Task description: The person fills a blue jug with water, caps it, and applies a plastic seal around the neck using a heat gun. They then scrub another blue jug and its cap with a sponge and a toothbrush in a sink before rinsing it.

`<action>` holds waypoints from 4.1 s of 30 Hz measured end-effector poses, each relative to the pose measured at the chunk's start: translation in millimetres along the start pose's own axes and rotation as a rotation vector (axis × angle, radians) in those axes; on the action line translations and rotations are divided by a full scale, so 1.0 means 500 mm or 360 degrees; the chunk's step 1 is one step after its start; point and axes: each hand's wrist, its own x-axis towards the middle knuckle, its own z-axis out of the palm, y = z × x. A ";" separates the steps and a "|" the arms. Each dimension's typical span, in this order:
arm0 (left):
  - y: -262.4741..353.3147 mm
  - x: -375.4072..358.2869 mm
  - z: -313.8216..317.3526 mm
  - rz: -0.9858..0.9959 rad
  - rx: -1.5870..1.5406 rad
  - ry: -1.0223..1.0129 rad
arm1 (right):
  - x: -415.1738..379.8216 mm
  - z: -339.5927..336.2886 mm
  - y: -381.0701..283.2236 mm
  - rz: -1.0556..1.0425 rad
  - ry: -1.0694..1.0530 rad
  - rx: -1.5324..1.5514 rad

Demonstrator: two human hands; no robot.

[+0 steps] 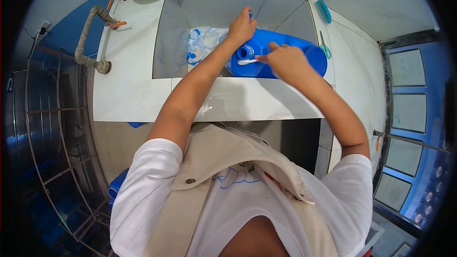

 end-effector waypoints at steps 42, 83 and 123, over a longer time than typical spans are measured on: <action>-0.010 0.014 -0.053 -0.0658 -0.1115 -0.0247 | 0.265 -0.060 0.118 0.0213 -0.1649 0.0672; -0.035 -0.005 0.013 -0.0078 -0.0150 0.0104 | -0.036 0.172 -0.222 0.1110 0.0828 0.1598; -0.030 0.013 -0.024 -0.0083 -0.0405 -0.0250 | -0.024 -0.003 -0.009 0.0969 -0.0358 0.0423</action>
